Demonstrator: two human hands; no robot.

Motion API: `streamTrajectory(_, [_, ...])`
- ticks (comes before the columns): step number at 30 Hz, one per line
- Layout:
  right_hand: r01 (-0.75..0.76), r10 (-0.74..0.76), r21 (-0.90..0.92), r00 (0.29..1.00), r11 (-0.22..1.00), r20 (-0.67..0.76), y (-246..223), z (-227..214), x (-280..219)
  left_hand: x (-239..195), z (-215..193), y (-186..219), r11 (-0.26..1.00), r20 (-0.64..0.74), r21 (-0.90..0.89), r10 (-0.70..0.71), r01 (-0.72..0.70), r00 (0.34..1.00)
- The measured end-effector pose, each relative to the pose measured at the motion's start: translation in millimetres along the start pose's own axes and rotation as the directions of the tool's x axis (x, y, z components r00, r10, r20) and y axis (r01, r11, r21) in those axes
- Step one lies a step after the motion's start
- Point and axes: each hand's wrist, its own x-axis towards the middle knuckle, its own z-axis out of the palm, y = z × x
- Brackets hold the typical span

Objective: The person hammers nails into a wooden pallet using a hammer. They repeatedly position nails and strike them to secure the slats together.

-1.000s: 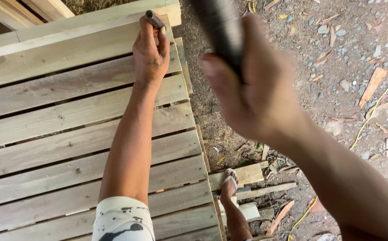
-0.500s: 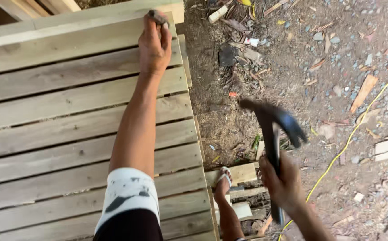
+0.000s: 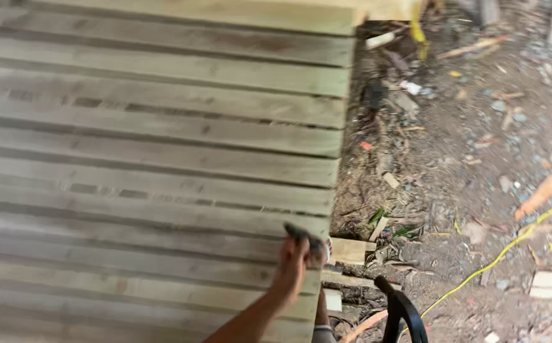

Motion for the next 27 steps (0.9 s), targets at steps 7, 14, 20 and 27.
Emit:
streamTrajectory(7, [0.387, -0.403, 0.112, 0.891, 0.915, 0.211, 68.6, 1.4, -51.2, -140.8, -65.3, 10.2, 0.97, 0.369, 0.065, -0.242, 0.235, 0.897])
streamTrajectory(14, [0.476, -0.474, 0.096, 0.793, 0.874, 0.383, 98.4, -10.8, -141.8, -185.8, -147.9, -30.6, 0.97, 0.278, 0.025, -0.24, 0.243, 0.93])
streamTrajectory(20, [0.589, -0.492, -0.07, 0.73, 0.805, 0.475, 116.5, -24.6, -193.5, -248.1, -189.3, -45.4, 0.951, 0.124, 0.261, -0.201, 0.163, 0.972])
streamTrajectory(27, [0.674, -0.585, 0.072, 0.577, 0.735, 0.57, 136.6, -47.9, -197.7, -321.2, -201.6, -49.0, 0.849, 0.041, 0.504, -0.21, 0.161, 0.977])
